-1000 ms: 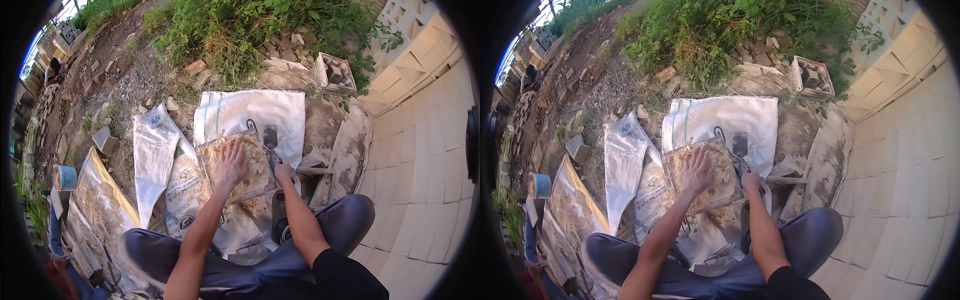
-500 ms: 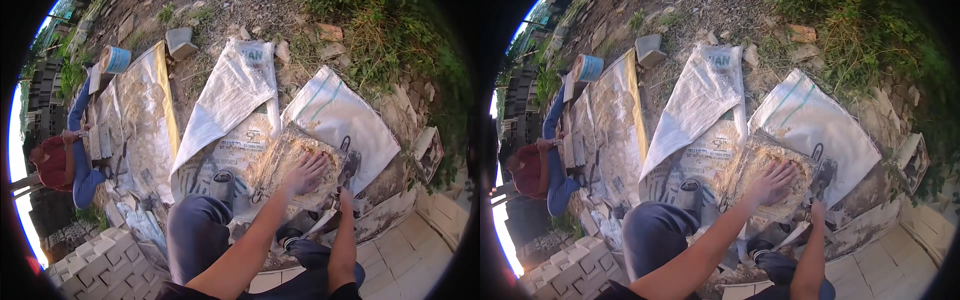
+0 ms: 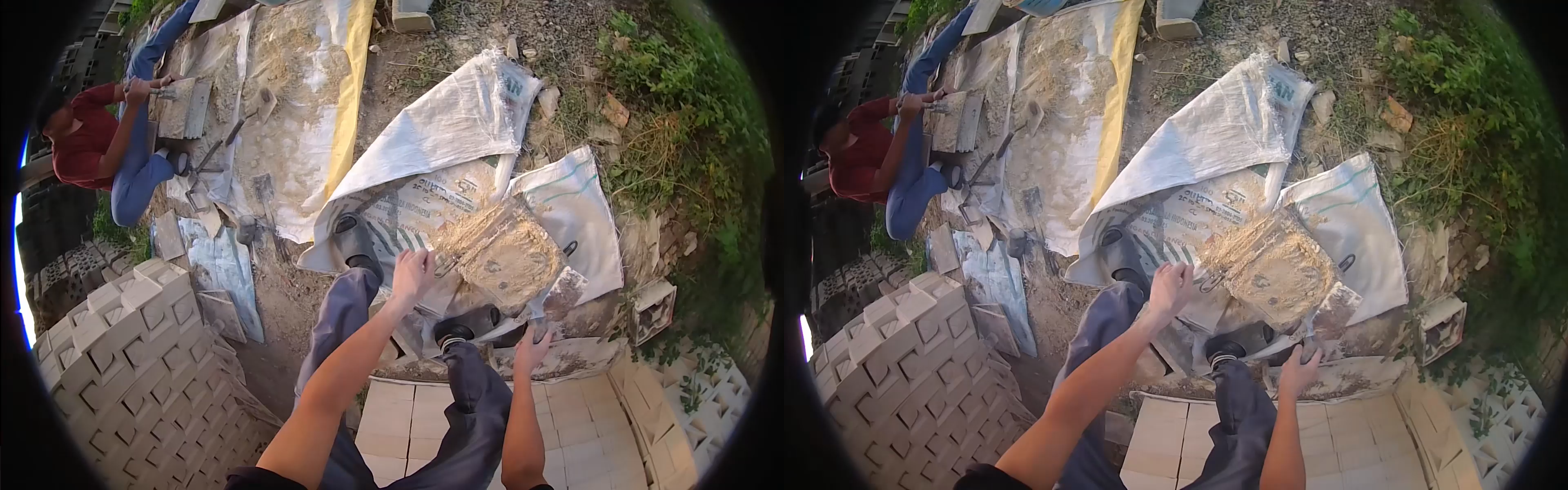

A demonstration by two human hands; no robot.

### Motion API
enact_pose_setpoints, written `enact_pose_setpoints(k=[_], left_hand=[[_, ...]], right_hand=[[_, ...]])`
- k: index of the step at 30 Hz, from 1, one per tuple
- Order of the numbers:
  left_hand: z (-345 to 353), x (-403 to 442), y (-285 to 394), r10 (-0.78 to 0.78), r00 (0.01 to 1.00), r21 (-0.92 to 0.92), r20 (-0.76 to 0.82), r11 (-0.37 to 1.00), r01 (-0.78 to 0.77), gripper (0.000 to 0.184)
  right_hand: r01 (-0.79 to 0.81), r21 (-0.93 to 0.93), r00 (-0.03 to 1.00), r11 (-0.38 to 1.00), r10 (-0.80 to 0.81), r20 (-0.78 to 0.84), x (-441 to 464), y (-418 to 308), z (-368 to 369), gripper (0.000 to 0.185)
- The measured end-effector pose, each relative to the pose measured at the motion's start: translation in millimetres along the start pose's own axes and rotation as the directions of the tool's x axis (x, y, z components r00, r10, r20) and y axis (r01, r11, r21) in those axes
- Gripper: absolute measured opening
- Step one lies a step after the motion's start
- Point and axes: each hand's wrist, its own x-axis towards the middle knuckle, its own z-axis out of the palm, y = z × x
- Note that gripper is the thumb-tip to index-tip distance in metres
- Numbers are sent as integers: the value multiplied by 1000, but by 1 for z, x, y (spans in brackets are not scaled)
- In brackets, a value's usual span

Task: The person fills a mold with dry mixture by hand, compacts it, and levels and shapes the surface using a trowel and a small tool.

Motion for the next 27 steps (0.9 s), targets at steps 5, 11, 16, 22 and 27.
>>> enact_pose_setpoints(k=[5, 11, 16, 22, 27], left_hand=[[-82, 15, -101, -209, 936, -54, -284, 978, 202, 5], [-135, 67, -192, -324, 872, -56, -368, 943, 327, 10], [-186, 122, -233, -189, 894, 30, -406, 975, 219, 12], [-229, 154, -309, -408, 788, 81, -462, 865, 495, 23], [-205, 109, -385, -780, 375, 17, -501, 425, 905, 38]], right_hand=[[528, -417, 838, 740, -373, 399, -48, -51, 99, 49], [627, -497, 697, 600, -147, 702, -96, -135, 269, 58], [868, -291, 464, 403, -449, 764, -85, -149, 414, 48], [884, -230, 376, 408, -326, 868, -126, -204, 519, 41], [945, -90, 199, 315, -333, 922, -123, -180, 562, 42]])
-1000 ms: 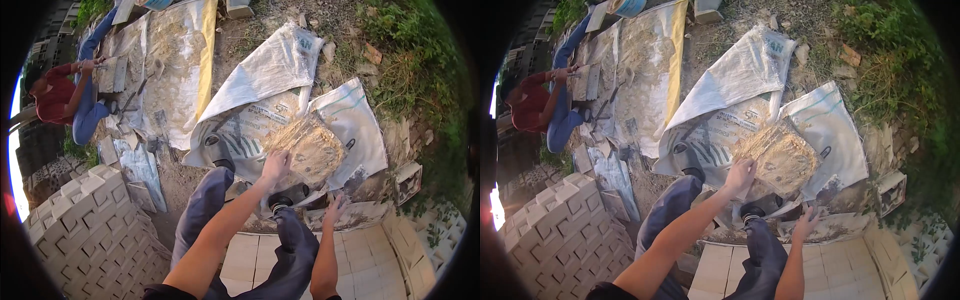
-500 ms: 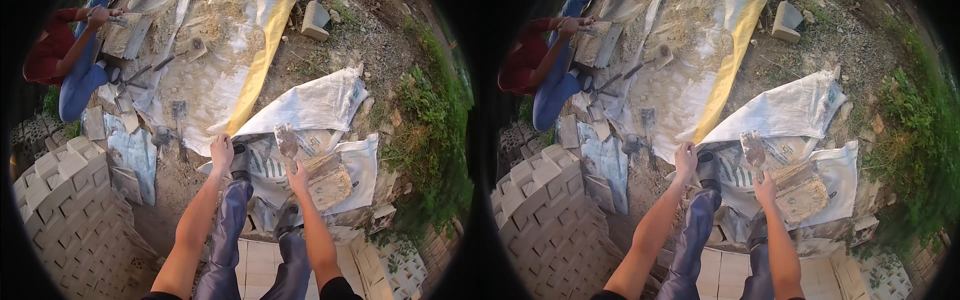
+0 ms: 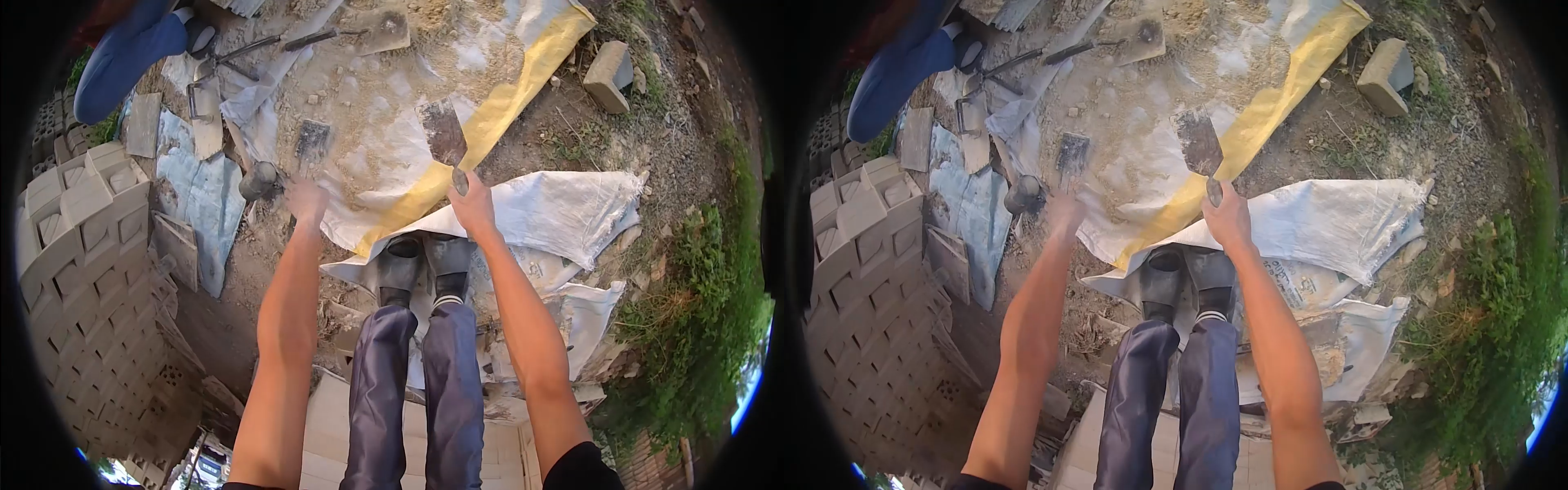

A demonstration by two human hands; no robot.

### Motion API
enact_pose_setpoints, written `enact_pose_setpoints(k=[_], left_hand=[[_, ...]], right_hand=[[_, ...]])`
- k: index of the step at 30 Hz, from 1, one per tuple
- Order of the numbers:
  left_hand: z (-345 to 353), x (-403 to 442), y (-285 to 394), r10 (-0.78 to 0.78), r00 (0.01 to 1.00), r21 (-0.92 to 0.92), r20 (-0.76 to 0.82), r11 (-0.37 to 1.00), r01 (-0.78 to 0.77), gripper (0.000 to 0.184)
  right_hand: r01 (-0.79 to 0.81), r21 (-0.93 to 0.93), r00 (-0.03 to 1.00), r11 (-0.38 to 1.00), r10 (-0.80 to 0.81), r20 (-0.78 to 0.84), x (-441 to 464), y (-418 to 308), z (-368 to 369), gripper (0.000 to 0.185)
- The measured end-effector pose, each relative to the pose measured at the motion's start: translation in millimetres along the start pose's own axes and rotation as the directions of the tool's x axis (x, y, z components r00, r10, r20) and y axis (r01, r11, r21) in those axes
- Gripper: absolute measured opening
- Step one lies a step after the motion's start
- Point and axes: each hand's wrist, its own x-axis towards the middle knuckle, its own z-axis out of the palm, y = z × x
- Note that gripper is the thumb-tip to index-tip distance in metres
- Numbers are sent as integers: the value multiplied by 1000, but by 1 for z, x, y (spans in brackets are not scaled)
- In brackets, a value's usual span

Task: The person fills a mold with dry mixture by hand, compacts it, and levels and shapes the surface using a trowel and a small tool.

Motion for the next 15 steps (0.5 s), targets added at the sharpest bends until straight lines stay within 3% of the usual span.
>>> enact_pose_setpoints(k=[2, 3, 5, 6, 8, 9, 11, 12, 14, 15], left_hand=[[29, 1, -40, -45, 999, 195, 26, 980, 39, 44], [35, -3, -51, -55, 998, 190, 39, 981, 47, 44], [37, -14, -69, 113, 991, 50, 67, 992, -116, 43], [36, -21, -73, 100, 992, 42, 79, 994, -103, 43], [33, -29, -76, 155, 976, -271, 151, 956, -109, 37], [37, -33, -78, 152, 976, -273, 153, 956, -106, 37], [50, -37, -75, -19, 987, -349, -160, 936, -38, 30], [52, -35, -72, -22, 987, -357, -161, 933, -38, 30], [51, -19, -68, 70, 929, -222, -363, 962, -159, 30], [41, -9, -50, 75, 926, -223, -370, 960, -167, 30]], right_hand=[[43, 3, 999, 999, -43, 8, -1, 15, 14, 47], [42, -12, 999, 999, -41, 18, -2, 19, 18, 47], [-29, 22, 997, 999, 27, 66, -8, 19, 25, 47], [-29, 6, 997, 1000, 28, 77, -11, 21, 29, 47], [-24, 65, 999, 998, 21, 39, -16, 22, 31, 44], [-24, 61, 999, 998, 21, 42, -18, 24, 32, 44], [-40, 62, 995, 997, 45, -85, -11, 26, 29, 42], [-33, 56, 995, 998, 38, -89, -2, 23, 23, 42], [73, 98, 980, 992, -53, -190, 23, 13, 13, 40], [-1, 109, 990, 994, 16, -142, 37, 2, 4, 38]])
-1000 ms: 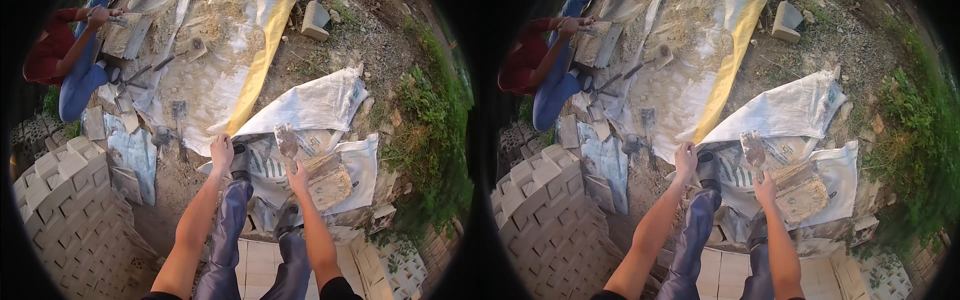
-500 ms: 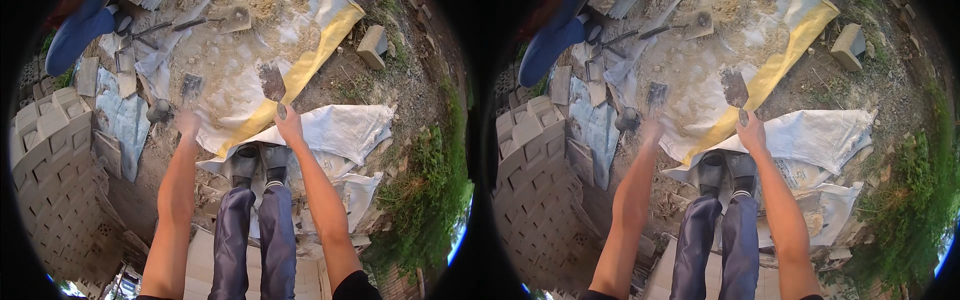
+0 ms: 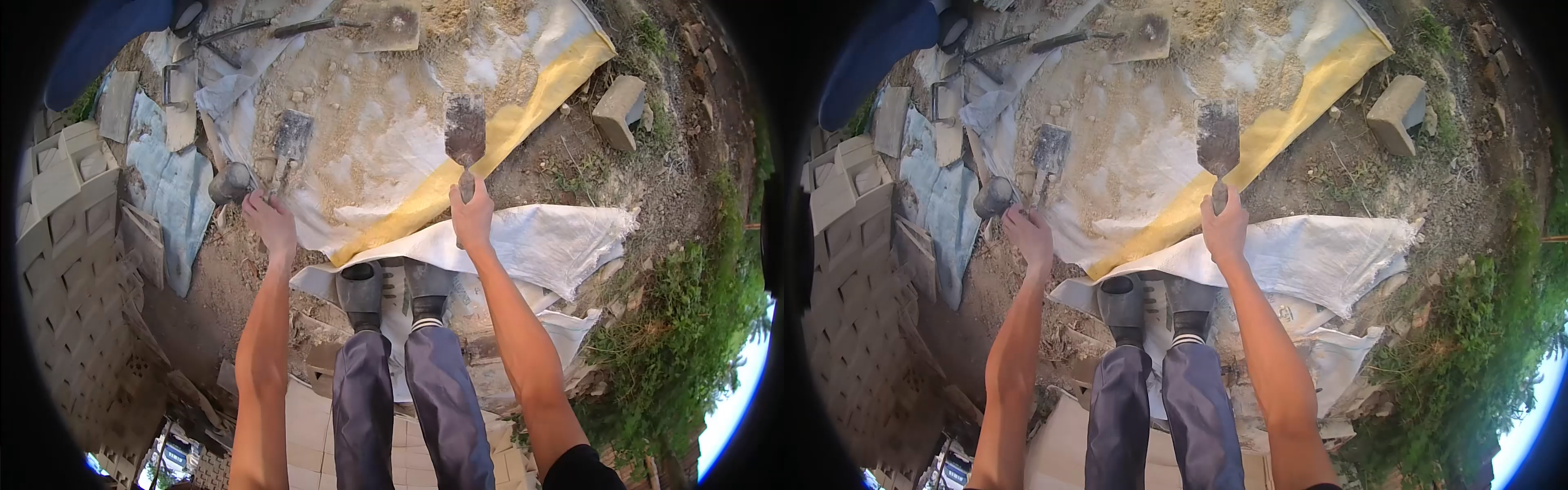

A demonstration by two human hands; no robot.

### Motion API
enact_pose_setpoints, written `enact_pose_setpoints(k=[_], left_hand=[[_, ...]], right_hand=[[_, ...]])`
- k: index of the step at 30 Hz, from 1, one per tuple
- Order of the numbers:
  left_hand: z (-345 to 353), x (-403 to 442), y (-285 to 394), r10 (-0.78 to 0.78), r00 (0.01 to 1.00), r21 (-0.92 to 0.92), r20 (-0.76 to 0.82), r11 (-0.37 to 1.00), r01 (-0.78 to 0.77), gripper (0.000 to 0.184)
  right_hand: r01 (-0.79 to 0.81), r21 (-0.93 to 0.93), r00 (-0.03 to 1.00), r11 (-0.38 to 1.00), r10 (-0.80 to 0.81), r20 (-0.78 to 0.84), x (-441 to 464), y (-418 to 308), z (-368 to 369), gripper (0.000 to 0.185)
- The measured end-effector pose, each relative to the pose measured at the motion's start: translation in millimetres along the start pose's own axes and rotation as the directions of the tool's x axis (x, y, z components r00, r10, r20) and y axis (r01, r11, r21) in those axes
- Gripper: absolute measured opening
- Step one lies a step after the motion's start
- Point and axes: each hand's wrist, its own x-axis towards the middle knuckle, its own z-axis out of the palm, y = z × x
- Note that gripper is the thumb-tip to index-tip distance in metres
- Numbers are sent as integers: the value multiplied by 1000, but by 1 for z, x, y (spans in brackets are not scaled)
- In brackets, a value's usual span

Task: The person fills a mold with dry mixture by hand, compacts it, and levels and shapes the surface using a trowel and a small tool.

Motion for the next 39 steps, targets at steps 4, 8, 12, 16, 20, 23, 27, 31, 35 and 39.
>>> enact_pose_setpoints(k=[4, 8, 12, 16, 20, 23, 27, 31, 35, 39], left_hand=[[8, 75, 140, 504, 859, -183, 86, 856, -484, 35], [45, 138, 285, 442, 896, -243, -48, 865, -440, 43], [64, 160, 326, 368, 926, 4, 80, 929, -370, 38], [40, 154, 287, 577, 813, 21, 82, 814, -580, 26], [-18, 121, 194, 763, 617, 22, 192, 626, -780, 27], [-51, 105, 110, 707, 605, 128, 366, 606, -785, 29], [-68, 116, 61, 526, 605, 207, 598, 628, -750, 29], [-52, 141, 109, 526, 664, -2, 532, 784, -620, 33], [6, 170, 176, 548, 808, -177, 216, 836, -519, 48], [76, 204, 217, 427, 888, -26, 171, 903, -429, 65]], right_hand=[[27, -82, 998, 996, -32, -60, 63, -18, 2, 43], [44, -183, 987, 982, -71, -141, 107, -33, 13, 47], [11, -118, 996, 993, -22, -90, 113, -45, 7, 45], [60, -107, 997, 992, -65, -46, 96, -36, -1, 41], [14, -88, 999, 996, -17, -40, 68, -36, -11, 38], [-29, -92, 999, 995, 31, 22, 53, -42, -18, 44], [-80, -86, 996, 993, 83, 32, 61, -41, -21, 45], [-92, -104, 994, 990, 86, -62, 106, -36, -23, 44], [17, -180, 967, 984, -61, -246, 163, -41, -32, 43], [52, -321, 943, 946, -152, -297, 245, -56, -52, 43]])
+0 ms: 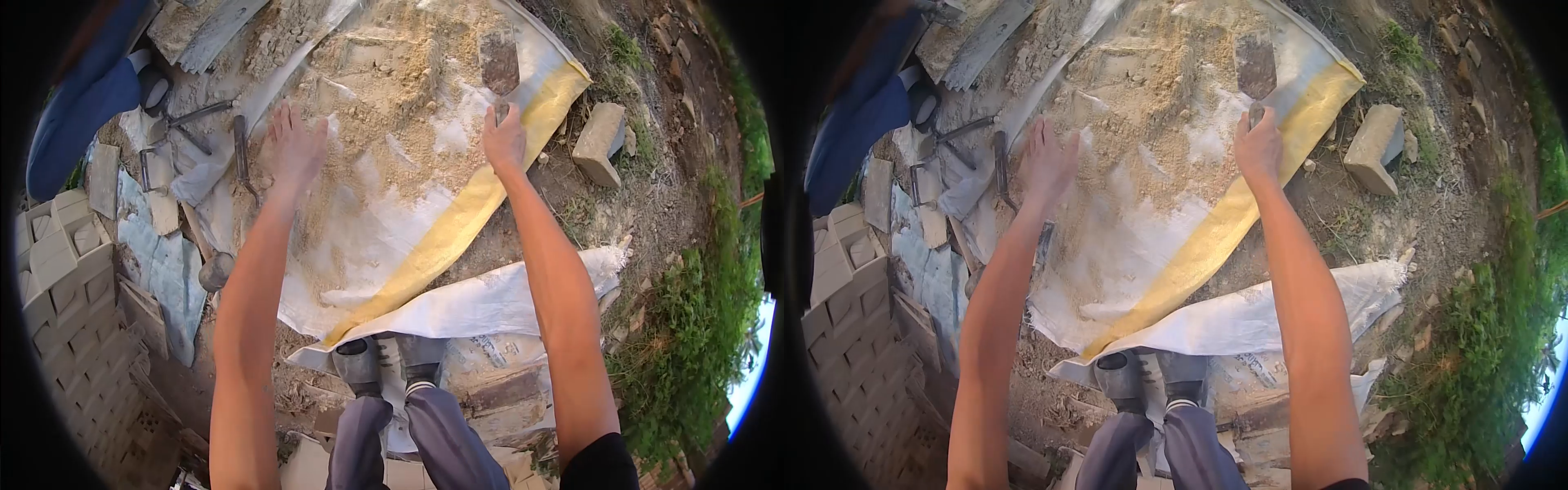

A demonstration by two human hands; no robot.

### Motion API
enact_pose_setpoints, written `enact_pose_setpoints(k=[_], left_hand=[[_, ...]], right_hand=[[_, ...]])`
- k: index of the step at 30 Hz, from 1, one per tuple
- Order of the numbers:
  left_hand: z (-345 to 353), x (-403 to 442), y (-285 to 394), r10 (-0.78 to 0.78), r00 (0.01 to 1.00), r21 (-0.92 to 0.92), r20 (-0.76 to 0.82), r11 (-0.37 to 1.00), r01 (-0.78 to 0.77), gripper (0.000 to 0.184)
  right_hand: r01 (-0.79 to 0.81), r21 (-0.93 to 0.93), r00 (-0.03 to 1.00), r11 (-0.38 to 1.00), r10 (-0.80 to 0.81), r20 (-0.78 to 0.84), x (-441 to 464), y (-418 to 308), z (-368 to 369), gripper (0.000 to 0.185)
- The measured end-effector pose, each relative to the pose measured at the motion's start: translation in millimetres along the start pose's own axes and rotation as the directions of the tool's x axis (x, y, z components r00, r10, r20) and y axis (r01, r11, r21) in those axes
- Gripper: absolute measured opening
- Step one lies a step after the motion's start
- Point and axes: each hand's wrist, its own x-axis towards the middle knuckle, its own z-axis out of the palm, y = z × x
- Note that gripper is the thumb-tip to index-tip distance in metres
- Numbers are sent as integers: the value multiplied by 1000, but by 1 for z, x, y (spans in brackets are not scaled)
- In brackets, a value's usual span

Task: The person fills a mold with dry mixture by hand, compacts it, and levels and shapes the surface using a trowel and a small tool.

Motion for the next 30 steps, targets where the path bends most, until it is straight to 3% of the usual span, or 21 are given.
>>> enact_pose_setpoints(k=[2, 6, 8, 9, 12, 13, 15, 16, 18, 19, 20, 22, 23, 26, 28, 29, 30], left_hand=[[29, 24, 8, -69, 996, -178, -49, 982, 59, 76], [51, 45, 36, -78, 992, -299, -98, 953, 46, 75], [57, 48, 49, -30, 976, -403, -214, 913, -60, 69], [59, 49, 54, -38, 976, -409, -212, 911, -53, 69], [63, 38, 71, 34, 977, -444, -211, 887, -126, 58], [60, 29, 73, 51, 982, -558, -182, 817, -146, 54], [57, 16, 72, 54, 988, -728, -144, 671, -143, 44], [56, 9, 67, 53, 987, -725, -151, 673, -147, 44], [53, -2, 56, -37, 935, -683, -352, 694, -229, 43], [51, 0, 45, -38, 908, -519, -417, 830, -203, 45], [49, 7, 33, -41, 910, -520, -412, 831, -198, 45], [49, 30, 12, -205, 896, -421, -393, 907, 23, 52], [52, 38, 5, -206, 896, -424, -392, 906, 23, 52], [50, 57, -7, -149, 939, -353, -311, 935, 31, 56], [54, 59, -4, -28, 967, -385, -251, 920, -73, 57], [56, 64, -2, -21, 968, -460, -249, 882, -99, 58], [54, 67, 2, -23, 966, -464, -257, 880, -103, 58]], right_hand=[[-22, -89, 999, 996, 24, 21, 44, -1, 2, 43], [84, -170, 995, 982, -91, -35, 81, 14, 22, 44], [256, -46, 944, 966, -239, 228, 70, 1, 21, 45], [284, -132, 932, 950, -241, 272, 62, -8, 27, 44], [369, -151, 884, 917, -296, 362, 31, -16, 43, 42], [374, -147, 882, 916, -303, 360, 21, -18, 38, 42], [420, -120, 775, 899, -287, 563, -5, -21, 27, 37], [425, -115, 774, 898, -295, 560, -15, -20, 22, 37], [522, -233, 774, 820, -340, 534, -27, -17, 17, 33], [525, -229, 772, 820, -346, 534, -20, -18, 20, 33], [498, -255, 827, 829, -365, 427, -8, -19, 24, 33], [395, -290, 907, 872, -319, 277, 19, -36, 30, 35], [319, -297, 939, 900, -257, 230, 38, -51, 34, 37], [321, -238, 946, 917, -299, 126, 86, -71, 66, 40], [415, -185, 879, 891, -340, 335, 95, -90, 78, 41], [422, -189, 878, 887, -348, 328, 92, -94, 82, 41], [498, -177, 809, 849, -381, 449, 84, -96, 84, 40]])
